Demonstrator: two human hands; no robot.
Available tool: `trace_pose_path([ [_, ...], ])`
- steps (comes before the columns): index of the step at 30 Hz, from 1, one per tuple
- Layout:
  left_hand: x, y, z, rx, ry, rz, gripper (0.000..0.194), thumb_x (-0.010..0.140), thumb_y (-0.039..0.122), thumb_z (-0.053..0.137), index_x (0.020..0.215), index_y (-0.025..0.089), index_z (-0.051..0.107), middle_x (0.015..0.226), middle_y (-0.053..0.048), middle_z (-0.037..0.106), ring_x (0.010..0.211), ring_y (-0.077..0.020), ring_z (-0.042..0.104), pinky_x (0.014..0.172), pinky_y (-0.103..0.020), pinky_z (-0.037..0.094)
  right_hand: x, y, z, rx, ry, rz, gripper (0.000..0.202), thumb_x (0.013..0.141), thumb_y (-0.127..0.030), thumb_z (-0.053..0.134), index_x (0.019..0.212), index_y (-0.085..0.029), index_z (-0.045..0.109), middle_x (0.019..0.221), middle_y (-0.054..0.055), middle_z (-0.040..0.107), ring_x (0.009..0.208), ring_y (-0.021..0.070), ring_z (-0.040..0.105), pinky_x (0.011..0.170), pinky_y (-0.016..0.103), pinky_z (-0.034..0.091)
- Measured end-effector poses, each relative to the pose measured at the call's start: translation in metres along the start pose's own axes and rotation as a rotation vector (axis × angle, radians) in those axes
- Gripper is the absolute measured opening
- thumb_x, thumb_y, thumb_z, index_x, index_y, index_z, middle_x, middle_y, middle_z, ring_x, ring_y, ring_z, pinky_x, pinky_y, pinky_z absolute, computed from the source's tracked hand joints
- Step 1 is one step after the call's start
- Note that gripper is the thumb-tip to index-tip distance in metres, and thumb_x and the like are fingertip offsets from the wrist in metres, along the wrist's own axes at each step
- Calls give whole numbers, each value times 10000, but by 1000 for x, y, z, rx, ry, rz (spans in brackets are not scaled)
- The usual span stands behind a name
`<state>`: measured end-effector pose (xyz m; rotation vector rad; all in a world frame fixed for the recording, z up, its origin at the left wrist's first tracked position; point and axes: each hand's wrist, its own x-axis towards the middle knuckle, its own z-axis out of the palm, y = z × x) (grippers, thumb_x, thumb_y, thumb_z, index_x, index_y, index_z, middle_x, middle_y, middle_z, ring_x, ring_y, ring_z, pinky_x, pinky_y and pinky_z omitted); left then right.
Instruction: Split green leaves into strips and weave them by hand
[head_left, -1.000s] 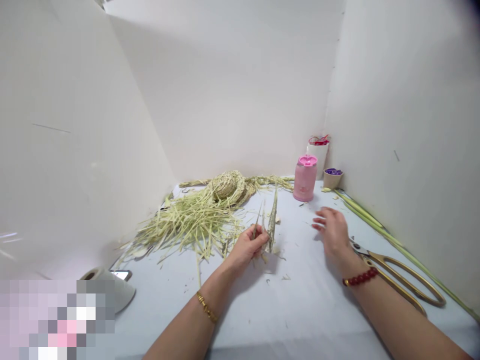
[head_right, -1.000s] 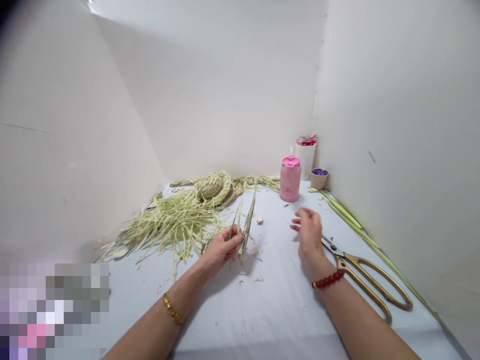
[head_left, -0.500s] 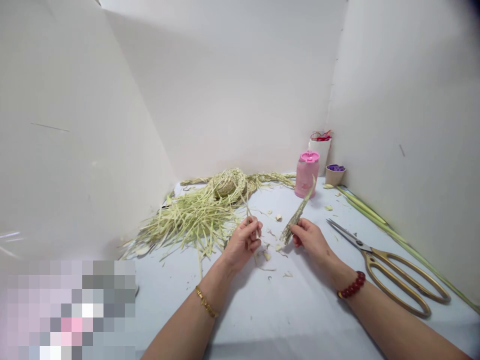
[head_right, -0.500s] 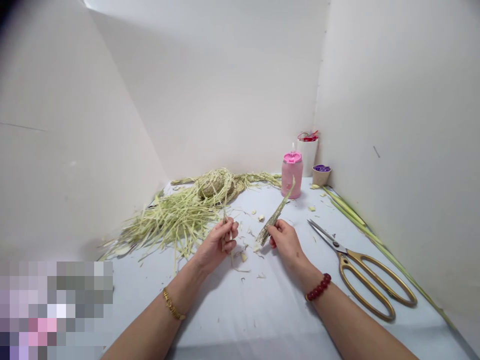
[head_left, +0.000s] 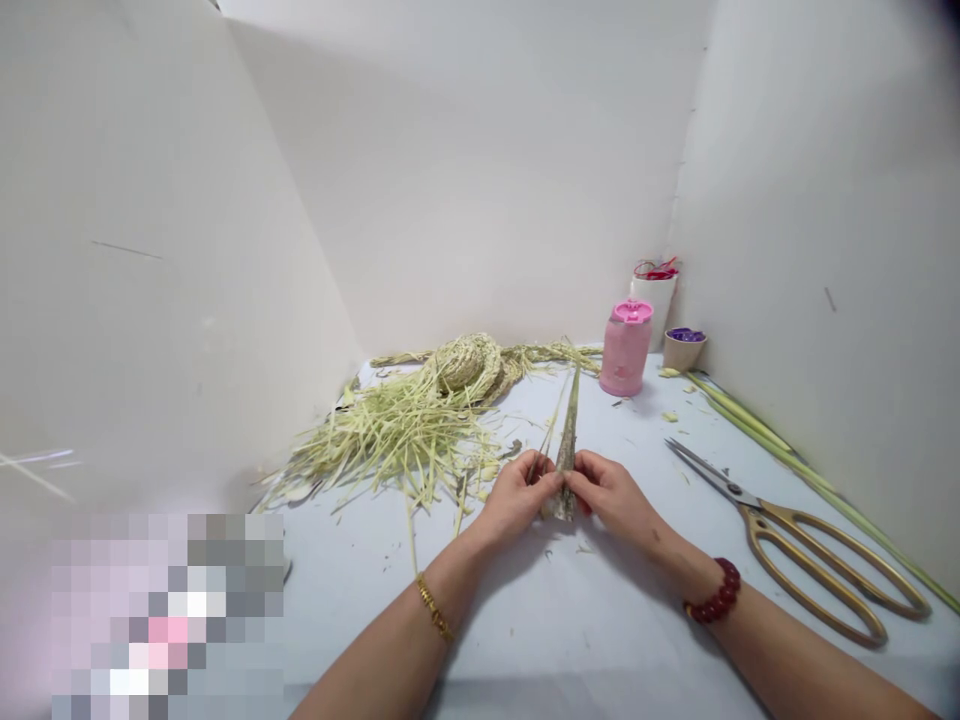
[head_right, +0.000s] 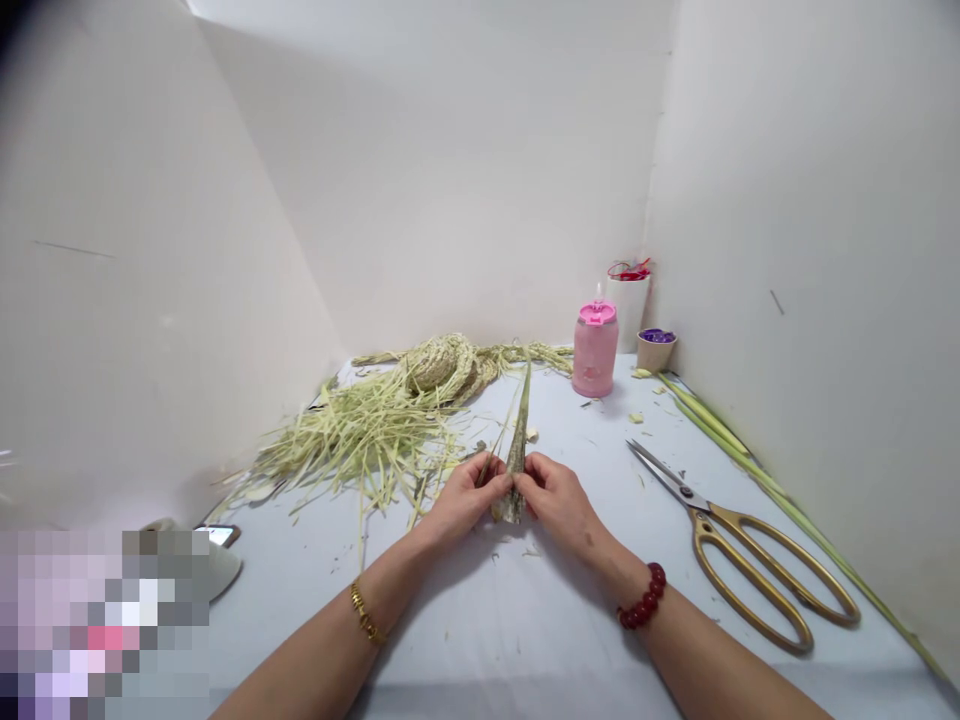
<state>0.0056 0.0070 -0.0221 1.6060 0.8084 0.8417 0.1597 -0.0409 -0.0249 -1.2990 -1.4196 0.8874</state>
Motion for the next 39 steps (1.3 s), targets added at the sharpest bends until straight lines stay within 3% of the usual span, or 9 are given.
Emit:
trace_pose_path([
  [8, -4, 4, 0, -28, -131, -9, 321, 790, 450, 645, 755, 171, 489, 678, 30, 414, 612, -90, 360, 579, -240, 290, 1, 1, 1, -50, 26, -11, 108, 750, -246, 488, 655, -207, 455, 568, -58, 458, 519, 105, 413, 498, 242, 333],
  [14, -6, 10, 0, -72, -193, -113, 330, 798, 469, 621, 853, 173, 485, 693, 26, 464, 561, -74, 375, 535, -234, 267, 5, 7, 2, 178, -3, 101, 62, 736, -260, 492, 711, -204, 480, 554, -69, 469, 434, 99, 461, 455, 246, 393],
  [19, -6, 7, 4, -5, -142, -79, 225, 781, 339, 629, 838, 151, 520, 720, 3, 501, 615, -87, 425, 584, -236, 321, 6, 9, 5, 263, 14, 89, 87, 669, -202, 518, 755, -193, 520, 612, -52, 517, 450, 82, 433, 435, 222, 361],
  [29, -6, 5, 7, 82, -128, -41, 192, 799, 330, 602, 856, 152, 556, 711, 5, 507, 609, -90, 410, 563, -231, 306, 11, 15, 4, 531, 13, 173, 132, 662, -206, 601, 787, -170, 577, 642, -26, 567, 554, 112, 492, 527, 246, 408],
  [34, -8, 8, 8, 20, -182, -100, 242, 784, 377, 624, 803, 157, 526, 653, 36, 431, 545, -72, 347, 518, -230, 264, 16, 17, -6, 514, 237, 200, 114, 629, -196, 617, 733, -169, 582, 624, -31, 576, 513, 93, 470, 477, 225, 396],
  [39, -10, 15, 5, 81, -237, -107, 227, 775, 350, 622, 741, 167, 493, 617, 45, 406, 544, -74, 344, 512, -231, 252, 30, 21, -47, 628, 633, 186, 133, 561, -157, 649, 641, -173, 545, 601, -49, 536, 501, 68, 455, 437, 182, 397],
])
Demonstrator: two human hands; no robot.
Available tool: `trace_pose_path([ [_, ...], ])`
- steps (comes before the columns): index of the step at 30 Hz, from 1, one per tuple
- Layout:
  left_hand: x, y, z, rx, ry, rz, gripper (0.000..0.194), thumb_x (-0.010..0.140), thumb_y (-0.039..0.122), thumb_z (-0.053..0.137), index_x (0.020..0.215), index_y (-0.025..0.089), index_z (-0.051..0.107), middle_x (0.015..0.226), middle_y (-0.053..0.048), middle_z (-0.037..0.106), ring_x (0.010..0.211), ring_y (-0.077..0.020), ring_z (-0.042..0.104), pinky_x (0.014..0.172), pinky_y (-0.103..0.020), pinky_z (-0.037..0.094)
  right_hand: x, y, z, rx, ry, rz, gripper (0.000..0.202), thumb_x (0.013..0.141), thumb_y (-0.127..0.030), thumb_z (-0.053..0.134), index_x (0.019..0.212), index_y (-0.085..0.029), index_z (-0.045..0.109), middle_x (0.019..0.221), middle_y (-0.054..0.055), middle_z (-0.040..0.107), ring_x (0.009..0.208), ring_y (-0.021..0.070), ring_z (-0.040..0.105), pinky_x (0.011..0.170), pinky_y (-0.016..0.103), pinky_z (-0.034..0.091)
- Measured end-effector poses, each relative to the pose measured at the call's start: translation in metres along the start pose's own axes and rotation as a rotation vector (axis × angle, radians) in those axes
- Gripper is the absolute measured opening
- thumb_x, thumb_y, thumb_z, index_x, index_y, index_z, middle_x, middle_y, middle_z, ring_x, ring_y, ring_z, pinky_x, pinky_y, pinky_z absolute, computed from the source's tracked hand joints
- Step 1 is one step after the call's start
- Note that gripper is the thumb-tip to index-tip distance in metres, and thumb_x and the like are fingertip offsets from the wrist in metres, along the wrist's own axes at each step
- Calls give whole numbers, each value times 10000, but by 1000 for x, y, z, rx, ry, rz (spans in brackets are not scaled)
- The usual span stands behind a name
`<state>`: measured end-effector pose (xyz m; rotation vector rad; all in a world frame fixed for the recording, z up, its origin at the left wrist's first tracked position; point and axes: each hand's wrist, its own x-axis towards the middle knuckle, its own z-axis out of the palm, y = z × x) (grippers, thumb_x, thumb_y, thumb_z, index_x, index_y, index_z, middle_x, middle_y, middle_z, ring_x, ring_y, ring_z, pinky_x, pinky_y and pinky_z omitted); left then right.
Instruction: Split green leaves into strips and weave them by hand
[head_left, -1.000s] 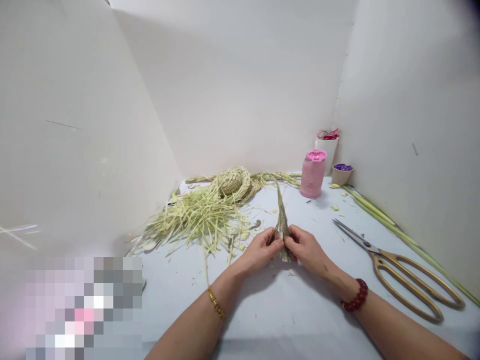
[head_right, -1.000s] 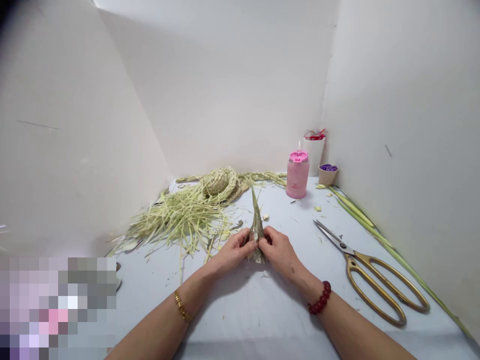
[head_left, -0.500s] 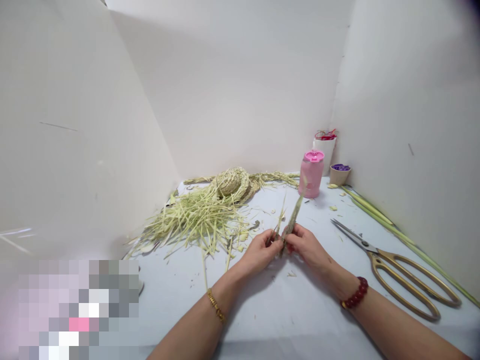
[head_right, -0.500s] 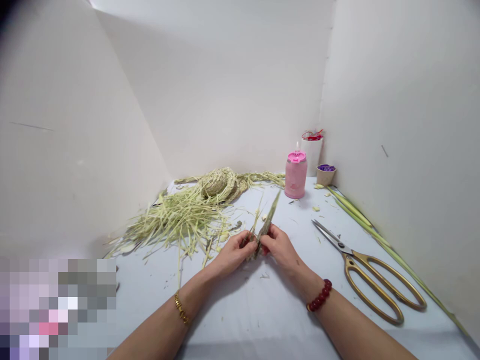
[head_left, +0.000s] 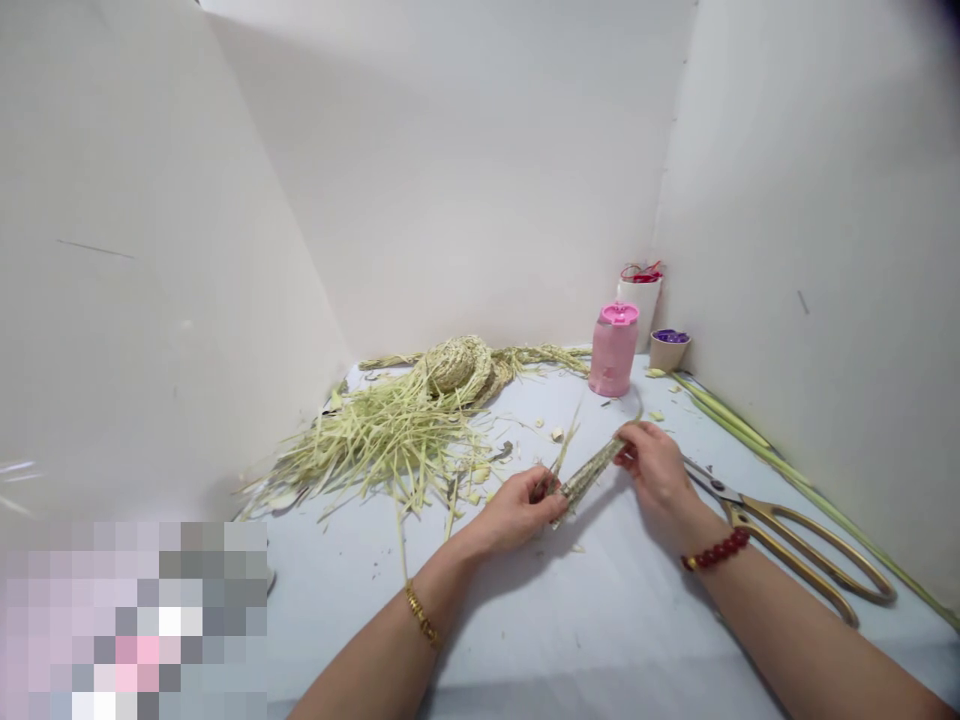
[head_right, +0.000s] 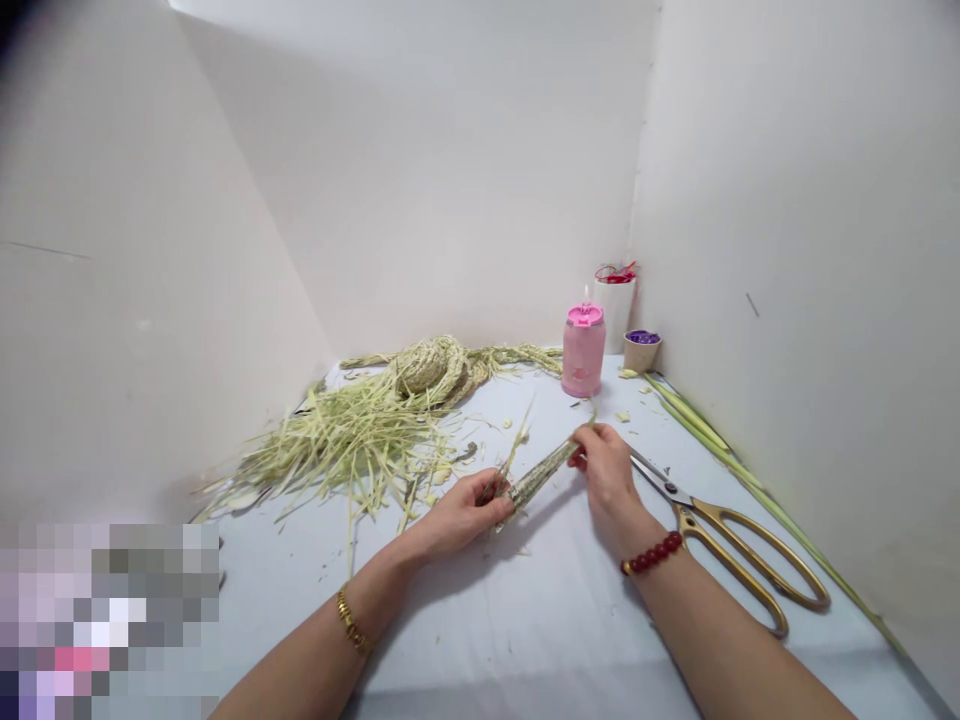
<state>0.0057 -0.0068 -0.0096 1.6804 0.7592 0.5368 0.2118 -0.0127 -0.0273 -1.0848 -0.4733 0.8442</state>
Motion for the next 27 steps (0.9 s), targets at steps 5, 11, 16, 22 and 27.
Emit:
trace_pose_path([
  [5, 0, 2, -2, -66, -8, -16, 286, 757, 409, 648, 755, 170, 491, 621, 45, 408, 539, -70, 343, 503, -223, 244, 30, -15, -21, 128, 298, -27, 145, 589, -149, 589, 665, -193, 474, 590, -60, 504, 495, 64, 454, 449, 173, 416],
  [11, 7, -4, -7, -257, 215, 16, 367, 758, 501, 651, 802, 184, 472, 654, 38, 477, 495, -51, 295, 478, -209, 224, 0, -11, -3, 18, 104, 27, 160, 693, -292, 617, 787, -194, 533, 739, -19, 569, 544, 82, 510, 457, 198, 439],
  [16, 9, -10, -4, -210, 206, 73, 370, 736, 487, 691, 765, 174, 496, 683, 23, 481, 565, -67, 391, 522, -212, 297, -45, 9, 23, -258, -571, 174, 268, 710, -419, 683, 726, -185, 553, 645, -11, 577, 543, 116, 532, 458, 228, 427],
  [22, 6, -1, -9, -378, 219, 8, 375, 719, 465, 707, 764, 180, 467, 638, 56, 413, 494, -40, 292, 451, -195, 209, -36, 19, 18, -314, -389, 103, 243, 710, -375, 654, 647, -193, 505, 514, -36, 521, 456, 94, 461, 440, 224, 389],
  [27, 8, 2, -16, -578, 237, -27, 269, 724, 361, 669, 807, 184, 485, 670, 45, 455, 493, -41, 288, 425, -182, 162, -31, 16, 15, -379, -417, 44, 236, 726, -368, 634, 646, -198, 491, 501, -49, 501, 446, 93, 445, 451, 229, 376],
])
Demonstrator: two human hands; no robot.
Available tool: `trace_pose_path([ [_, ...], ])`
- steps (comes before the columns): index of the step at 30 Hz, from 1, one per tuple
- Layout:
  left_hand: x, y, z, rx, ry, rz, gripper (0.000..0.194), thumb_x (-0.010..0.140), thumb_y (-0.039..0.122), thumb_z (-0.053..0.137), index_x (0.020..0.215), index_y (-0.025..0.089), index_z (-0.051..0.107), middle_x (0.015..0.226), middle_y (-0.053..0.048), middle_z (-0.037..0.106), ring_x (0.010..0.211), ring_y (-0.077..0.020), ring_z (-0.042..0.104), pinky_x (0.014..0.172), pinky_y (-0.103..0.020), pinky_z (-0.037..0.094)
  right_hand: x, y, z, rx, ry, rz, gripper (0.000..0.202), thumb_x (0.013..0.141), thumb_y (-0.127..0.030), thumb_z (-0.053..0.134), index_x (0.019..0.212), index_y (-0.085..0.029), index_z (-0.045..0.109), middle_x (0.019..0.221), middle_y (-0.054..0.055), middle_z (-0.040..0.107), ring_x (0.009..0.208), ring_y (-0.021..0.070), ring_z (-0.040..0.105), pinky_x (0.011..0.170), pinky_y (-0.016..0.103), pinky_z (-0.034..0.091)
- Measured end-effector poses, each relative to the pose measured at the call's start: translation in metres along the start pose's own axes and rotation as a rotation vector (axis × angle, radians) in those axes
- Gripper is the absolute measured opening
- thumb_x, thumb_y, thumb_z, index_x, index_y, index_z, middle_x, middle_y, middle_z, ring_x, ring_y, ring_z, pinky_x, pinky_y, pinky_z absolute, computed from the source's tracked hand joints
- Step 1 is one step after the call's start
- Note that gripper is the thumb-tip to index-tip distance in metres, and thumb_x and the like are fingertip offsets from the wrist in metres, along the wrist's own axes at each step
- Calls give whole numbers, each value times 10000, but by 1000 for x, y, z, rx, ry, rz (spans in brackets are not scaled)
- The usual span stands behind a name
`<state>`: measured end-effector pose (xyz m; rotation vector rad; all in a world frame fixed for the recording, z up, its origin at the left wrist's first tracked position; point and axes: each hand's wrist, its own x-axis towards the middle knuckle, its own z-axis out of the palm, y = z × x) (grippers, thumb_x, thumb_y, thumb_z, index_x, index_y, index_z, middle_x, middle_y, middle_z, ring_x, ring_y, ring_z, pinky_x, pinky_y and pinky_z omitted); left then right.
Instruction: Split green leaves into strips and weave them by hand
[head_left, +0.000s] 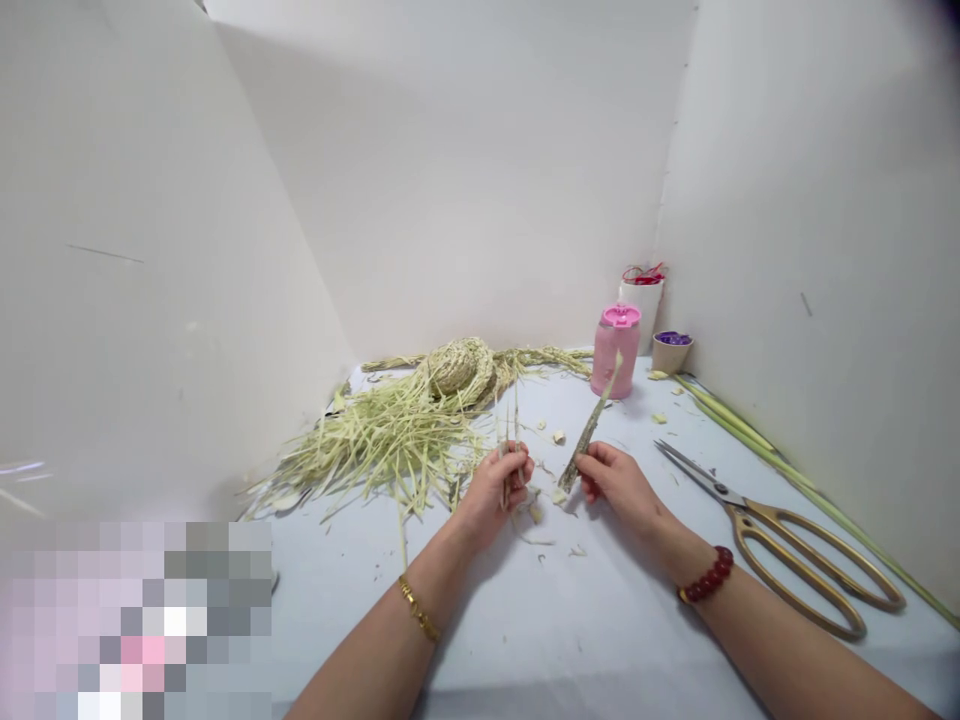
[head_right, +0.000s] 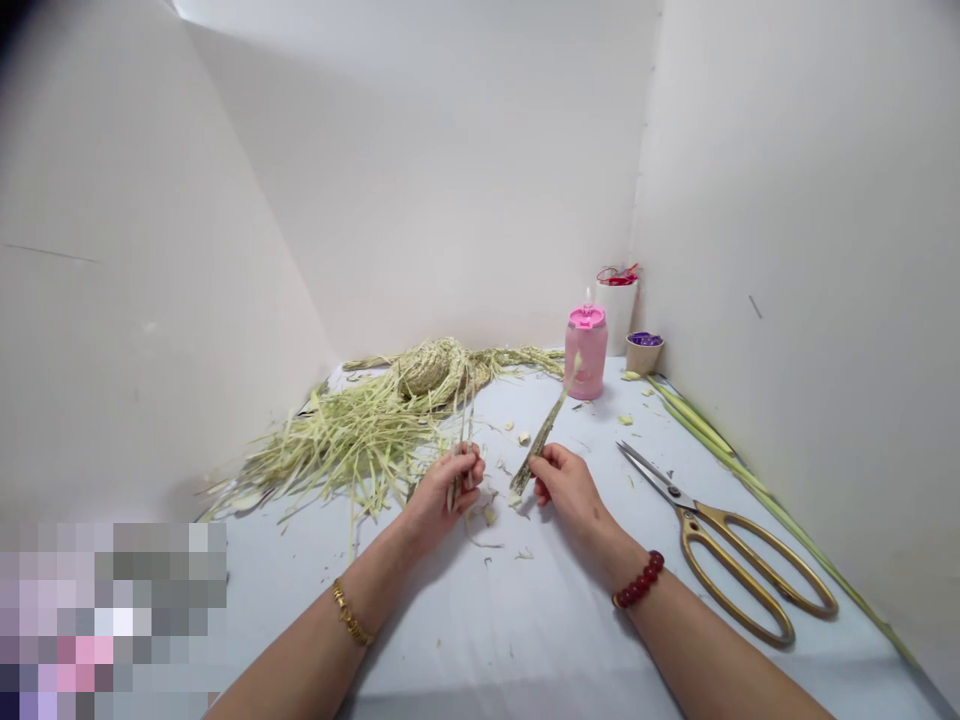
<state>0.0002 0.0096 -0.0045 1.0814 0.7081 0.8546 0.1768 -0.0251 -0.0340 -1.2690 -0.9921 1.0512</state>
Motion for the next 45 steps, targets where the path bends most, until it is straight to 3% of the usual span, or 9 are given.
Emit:
trace_pose_path([
  [3, 1, -7, 1, 161, 23, -8, 228, 702, 307, 671, 826, 178, 531, 653, 43, 461, 498, -49, 314, 440, -188, 205, -8, -3, 6, -92, -98, -83, 208, 746, -335, 597, 631, -206, 482, 455, -63, 470, 428, 97, 425, 459, 238, 346],
  [8, 1, -18, 4, 435, 27, 107, 271, 724, 384, 696, 792, 174, 539, 656, 29, 471, 582, -85, 406, 546, -220, 324, -19, -9, 14, -212, -116, -131, 227, 747, -260, 539, 574, -224, 398, 419, -69, 440, 436, 102, 404, 476, 239, 317],
  [16, 0, -16, 0, 653, 20, 257, 193, 788, 325, 619, 711, 181, 515, 693, 2, 483, 665, -126, 425, 615, -245, 343, -18, -6, 11, -295, -178, -176, 248, 800, -310, 522, 593, -223, 417, 444, -61, 453, 464, 115, 406, 497, 250, 318],
  [26, -3, -16, 3, 545, -109, 175, 222, 800, 378, 616, 793, 174, 531, 741, -2, 477, 691, -125, 417, 627, -240, 338, -21, -11, 15, -396, -108, -210, 174, 722, -233, 509, 591, -231, 394, 442, -73, 436, 466, 117, 402, 495, 251, 307],
  [32, -5, -14, 2, 425, -129, 53, 264, 832, 444, 578, 887, 199, 496, 697, 36, 420, 584, -92, 353, 556, -227, 307, -22, -12, 16, -196, -169, -103, 197, 777, -319, 522, 627, -230, 430, 435, -66, 480, 411, 111, 435, 448, 242, 349],
  [35, -4, -14, 3, 462, -108, 102, 204, 832, 380, 578, 868, 190, 510, 736, 17, 472, 640, -101, 406, 606, -231, 337, -21, -10, 17, -135, -156, -92, 214, 771, -342, 554, 638, -227, 432, 466, -57, 513, 415, 110, 452, 435, 240, 371],
  [40, -5, -14, 7, 576, -62, 192, 127, 792, 283, 592, 788, 176, 525, 758, -9, 510, 714, -128, 446, 661, -242, 356, -15, -4, 18, -70, -124, -84, 69, 716, -260, 561, 745, -201, 541, 518, -61, 512, 424, 99, 453, 421, 229, 378],
  [45, -8, -15, 9, 606, -139, 182, 126, 803, 286, 571, 847, 168, 576, 799, -30, 554, 729, -142, 458, 677, -257, 357, -7, 2, 13, 6, -83, -39, 77, 650, -206, 537, 712, -184, 576, 570, -39, 558, 435, 90, 438, 432, 238, 375],
])
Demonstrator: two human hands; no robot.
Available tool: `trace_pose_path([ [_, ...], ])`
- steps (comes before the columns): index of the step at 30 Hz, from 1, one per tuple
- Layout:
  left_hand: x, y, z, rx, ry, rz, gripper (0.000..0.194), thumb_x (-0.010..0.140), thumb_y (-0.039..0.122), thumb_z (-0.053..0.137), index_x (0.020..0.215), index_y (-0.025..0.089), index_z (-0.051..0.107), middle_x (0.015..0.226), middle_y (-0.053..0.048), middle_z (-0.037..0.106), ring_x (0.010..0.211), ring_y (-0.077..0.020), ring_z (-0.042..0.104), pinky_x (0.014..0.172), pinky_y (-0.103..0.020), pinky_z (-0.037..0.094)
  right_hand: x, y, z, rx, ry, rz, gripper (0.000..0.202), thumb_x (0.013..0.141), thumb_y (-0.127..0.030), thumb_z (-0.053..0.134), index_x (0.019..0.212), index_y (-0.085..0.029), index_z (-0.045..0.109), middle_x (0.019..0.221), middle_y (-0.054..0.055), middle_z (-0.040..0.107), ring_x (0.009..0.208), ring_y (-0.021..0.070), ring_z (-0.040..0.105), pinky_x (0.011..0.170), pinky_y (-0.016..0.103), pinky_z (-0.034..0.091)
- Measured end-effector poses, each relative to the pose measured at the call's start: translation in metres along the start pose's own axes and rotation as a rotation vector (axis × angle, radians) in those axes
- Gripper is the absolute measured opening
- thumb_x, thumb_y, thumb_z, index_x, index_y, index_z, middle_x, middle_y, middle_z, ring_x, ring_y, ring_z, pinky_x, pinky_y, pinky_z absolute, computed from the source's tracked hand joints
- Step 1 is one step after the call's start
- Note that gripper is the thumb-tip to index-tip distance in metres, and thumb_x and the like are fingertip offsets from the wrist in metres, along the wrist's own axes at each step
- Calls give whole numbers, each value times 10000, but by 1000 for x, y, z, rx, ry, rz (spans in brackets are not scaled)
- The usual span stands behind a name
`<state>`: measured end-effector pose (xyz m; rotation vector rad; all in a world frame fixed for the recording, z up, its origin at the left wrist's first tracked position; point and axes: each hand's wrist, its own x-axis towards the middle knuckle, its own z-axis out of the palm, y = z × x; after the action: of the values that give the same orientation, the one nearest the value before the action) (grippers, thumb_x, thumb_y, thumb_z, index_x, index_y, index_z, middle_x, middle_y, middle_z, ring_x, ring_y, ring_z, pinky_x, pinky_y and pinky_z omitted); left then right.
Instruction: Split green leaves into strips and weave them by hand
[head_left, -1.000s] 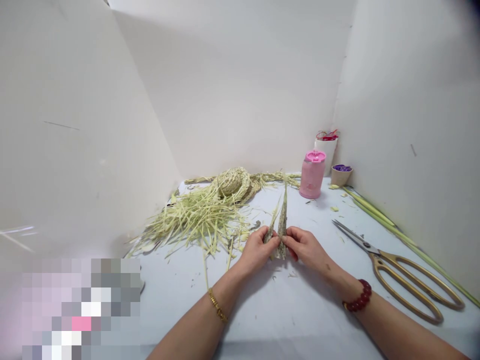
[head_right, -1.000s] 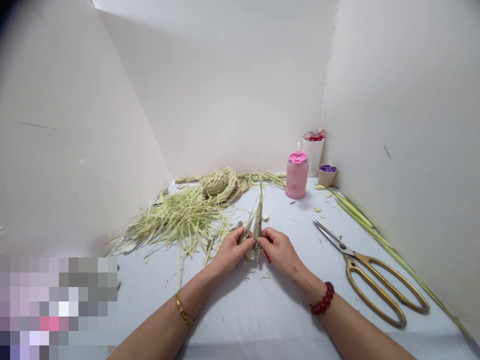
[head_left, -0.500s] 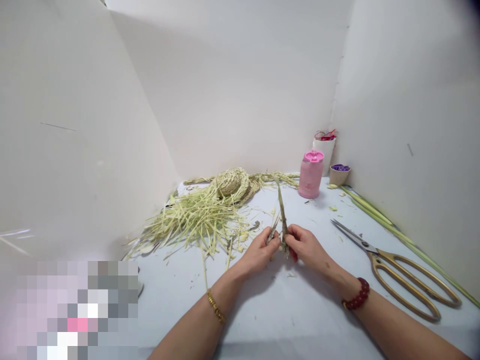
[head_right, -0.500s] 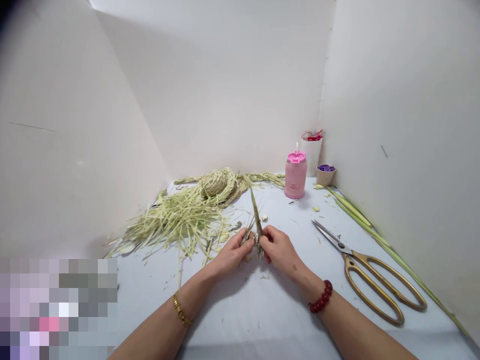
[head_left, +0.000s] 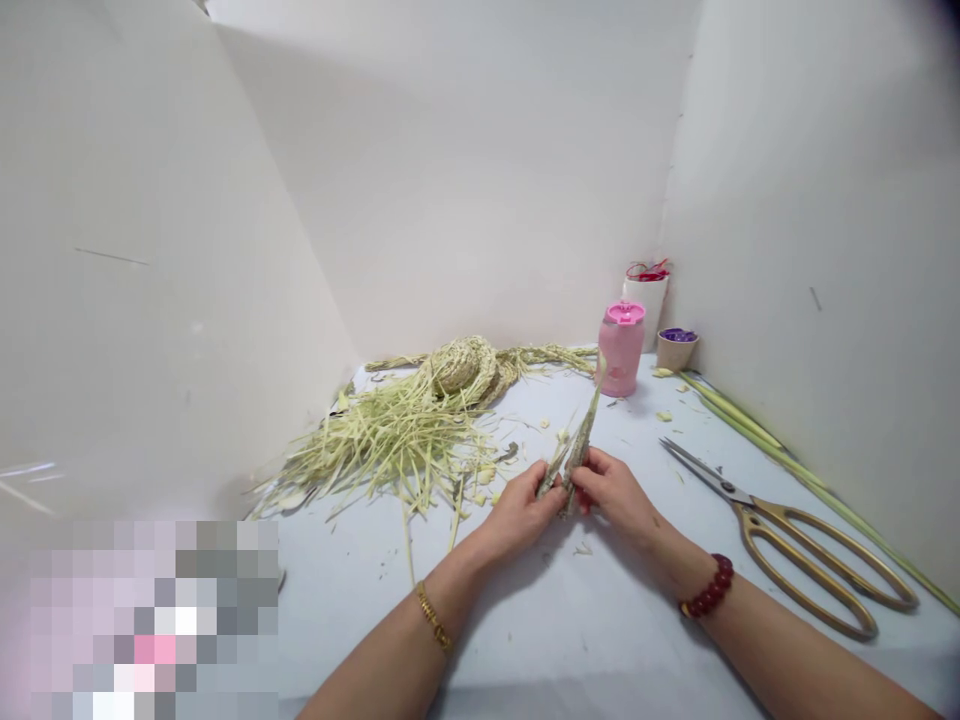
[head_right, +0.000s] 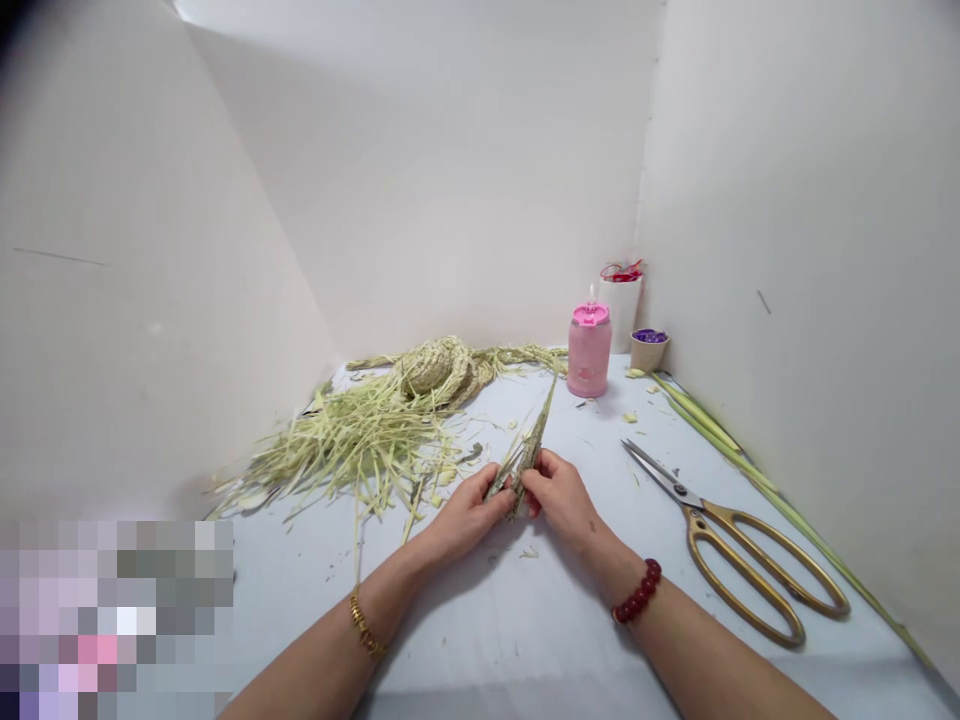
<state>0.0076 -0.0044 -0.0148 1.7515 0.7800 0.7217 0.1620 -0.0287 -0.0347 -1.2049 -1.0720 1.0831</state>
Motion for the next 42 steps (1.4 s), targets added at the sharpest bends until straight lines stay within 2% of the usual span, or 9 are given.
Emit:
trace_pose_path([
  [11, -3, 4, -3, -106, -149, -100, 199, 801, 350, 600, 790, 173, 509, 685, 26, 423, 605, -92, 347, 561, -231, 273, 27, -14, -55, 291, 701, -93, 125, 606, -205, 629, 694, -194, 541, 588, -58, 515, 473, 70, 442, 437, 206, 398],
  [17, -2, 7, -6, -295, -46, -220, 383, 749, 502, 654, 825, 195, 438, 625, 77, 319, 498, -51, 247, 478, -207, 196, 35, -1, -67, 424, 775, -109, 207, 627, -260, 650, 770, -204, 511, 740, -37, 560, 581, 87, 518, 484, 208, 467],
  [24, -1, 10, -10, -392, -36, -181, 416, 721, 483, 699, 812, 191, 417, 630, 82, 314, 502, -42, 218, 473, -194, 190, 33, -9, -75, 503, 814, -51, 136, 733, -318, 529, 811, -214, 489, 780, -27, 534, 586, 95, 539, 510, 234, 491],
  [27, 0, 8, -9, -337, 50, -115, 377, 750, 470, 676, 798, 188, 430, 640, 69, 350, 518, -52, 258, 488, -200, 227, 22, -16, -57, 365, 651, -32, 181, 734, -356, 584, 818, -210, 517, 799, -17, 547, 580, 92, 525, 456, 207, 449],
  [30, 1, 5, -6, -287, 99, -69, 331, 757, 438, 681, 791, 178, 479, 664, 46, 414, 559, -67, 335, 535, -208, 284, 5, -15, -24, 153, 70, 111, 271, 733, -426, 636, 833, -183, 572, 786, 17, 589, 576, 115, 538, 403, 210, 409],
  [31, 1, 5, -4, -288, 93, -61, 321, 753, 426, 689, 786, 175, 492, 676, 36, 440, 580, -73, 367, 555, -211, 302, 0, -13, -13, 118, -39, 130, 275, 731, -425, 649, 821, -176, 575, 750, 12, 586, 563, 113, 532, 401, 207, 400],
  [35, 1, 4, -3, -361, 67, -71, 299, 736, 391, 716, 788, 169, 523, 708, 11, 495, 597, -80, 417, 554, -214, 315, -8, -2, 4, 63, -34, 72, 260, 737, -401, 636, 680, -189, 498, 529, -49, 495, 442, 79, 444, 408, 204, 372],
  [39, 2, 6, -9, -638, 27, -116, 274, 753, 352, 699, 799, 174, 495, 658, 50, 414, 515, -47, 314, 469, -184, 237, -2, 2, -4, -38, 87, 76, 247, 737, -382, 611, 657, -202, 462, 490, -49, 510, 396, 79, 432, 397, 216, 348],
  [42, 5, 5, -13, -790, 60, -144, 232, 726, 265, 678, 854, 175, 507, 701, 39, 456, 540, -47, 365, 463, -165, 247, -1, 0, -6, -32, 86, 82, 239, 730, -391, 612, 682, -197, 481, 488, -42, 522, 404, 86, 440, 403, 221, 354],
])
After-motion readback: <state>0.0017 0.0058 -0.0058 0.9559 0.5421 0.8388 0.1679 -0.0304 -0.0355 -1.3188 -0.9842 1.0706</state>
